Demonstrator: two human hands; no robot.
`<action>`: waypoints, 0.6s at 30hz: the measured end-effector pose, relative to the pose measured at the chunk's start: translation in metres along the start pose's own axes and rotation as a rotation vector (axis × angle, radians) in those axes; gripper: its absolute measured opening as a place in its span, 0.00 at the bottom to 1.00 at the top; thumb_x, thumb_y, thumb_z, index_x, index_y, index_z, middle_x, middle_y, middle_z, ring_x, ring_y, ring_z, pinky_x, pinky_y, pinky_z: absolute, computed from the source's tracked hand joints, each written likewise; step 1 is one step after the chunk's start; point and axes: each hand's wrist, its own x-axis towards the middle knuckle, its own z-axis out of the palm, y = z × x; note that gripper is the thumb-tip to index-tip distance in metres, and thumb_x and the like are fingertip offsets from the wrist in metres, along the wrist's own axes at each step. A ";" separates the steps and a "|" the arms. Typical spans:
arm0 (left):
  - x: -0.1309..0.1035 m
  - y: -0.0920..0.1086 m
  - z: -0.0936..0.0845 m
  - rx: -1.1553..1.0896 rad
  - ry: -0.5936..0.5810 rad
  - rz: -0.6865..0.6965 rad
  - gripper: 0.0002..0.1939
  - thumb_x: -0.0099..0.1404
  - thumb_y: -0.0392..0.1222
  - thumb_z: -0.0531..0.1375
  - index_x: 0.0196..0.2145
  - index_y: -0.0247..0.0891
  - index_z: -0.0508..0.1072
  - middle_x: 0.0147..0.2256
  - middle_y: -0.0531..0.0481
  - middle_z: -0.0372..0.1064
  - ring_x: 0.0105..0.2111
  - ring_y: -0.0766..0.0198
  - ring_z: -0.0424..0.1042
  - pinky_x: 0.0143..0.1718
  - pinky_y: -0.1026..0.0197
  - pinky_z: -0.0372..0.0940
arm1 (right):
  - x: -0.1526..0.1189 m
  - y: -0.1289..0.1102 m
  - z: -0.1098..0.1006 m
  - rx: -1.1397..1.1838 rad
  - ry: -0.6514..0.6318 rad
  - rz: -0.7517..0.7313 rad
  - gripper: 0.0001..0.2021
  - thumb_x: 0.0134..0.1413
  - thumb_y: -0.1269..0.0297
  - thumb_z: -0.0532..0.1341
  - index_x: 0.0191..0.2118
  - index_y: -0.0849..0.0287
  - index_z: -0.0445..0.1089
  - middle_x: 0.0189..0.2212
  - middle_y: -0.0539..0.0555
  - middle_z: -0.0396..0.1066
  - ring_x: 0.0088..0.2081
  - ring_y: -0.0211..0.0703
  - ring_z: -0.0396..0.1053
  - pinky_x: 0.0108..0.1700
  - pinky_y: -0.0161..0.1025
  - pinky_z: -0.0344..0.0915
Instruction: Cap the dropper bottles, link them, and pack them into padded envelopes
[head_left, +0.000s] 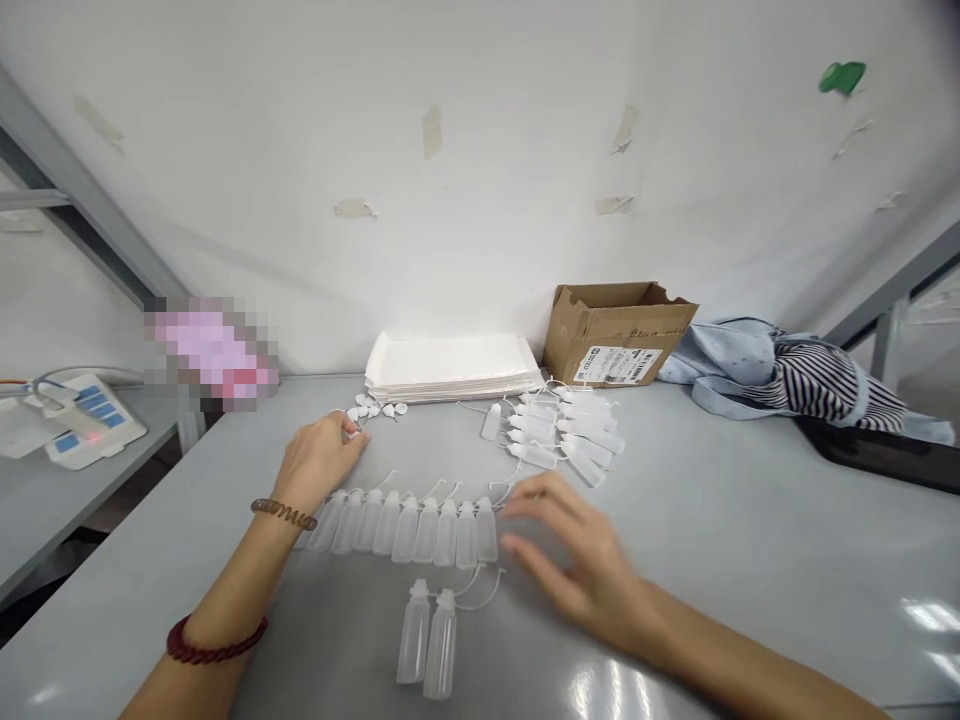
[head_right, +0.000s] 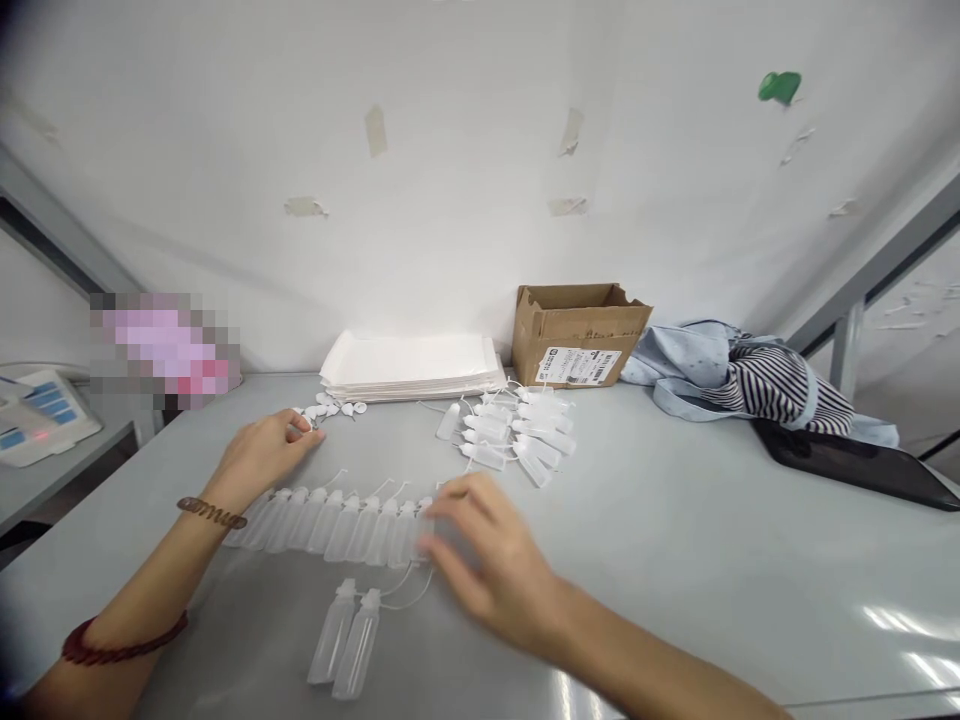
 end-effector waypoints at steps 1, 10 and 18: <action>0.000 0.000 0.001 0.002 0.000 0.007 0.13 0.60 0.47 0.51 0.35 0.37 0.69 0.34 0.42 0.75 0.37 0.47 0.73 0.32 0.56 0.63 | -0.003 -0.007 0.007 -0.002 -0.093 -0.053 0.09 0.59 0.66 0.56 0.44 0.61 0.66 0.38 0.59 0.67 0.40 0.44 0.66 0.39 0.39 0.67; -0.004 0.003 0.004 0.008 -0.001 0.033 0.13 0.58 0.42 0.52 0.37 0.35 0.71 0.35 0.42 0.75 0.38 0.49 0.73 0.35 0.57 0.64 | -0.021 -0.021 0.057 -0.322 -0.031 -0.369 0.22 0.66 0.59 0.42 0.38 0.68 0.68 0.31 0.61 0.71 0.31 0.47 0.65 0.29 0.41 0.62; -0.004 0.004 0.006 0.002 -0.007 0.039 0.12 0.58 0.40 0.52 0.35 0.34 0.72 0.35 0.40 0.75 0.39 0.47 0.73 0.37 0.55 0.65 | -0.028 -0.020 0.066 -0.306 -0.041 -0.347 0.25 0.64 0.52 0.46 0.42 0.72 0.68 0.31 0.63 0.72 0.32 0.48 0.66 0.32 0.41 0.64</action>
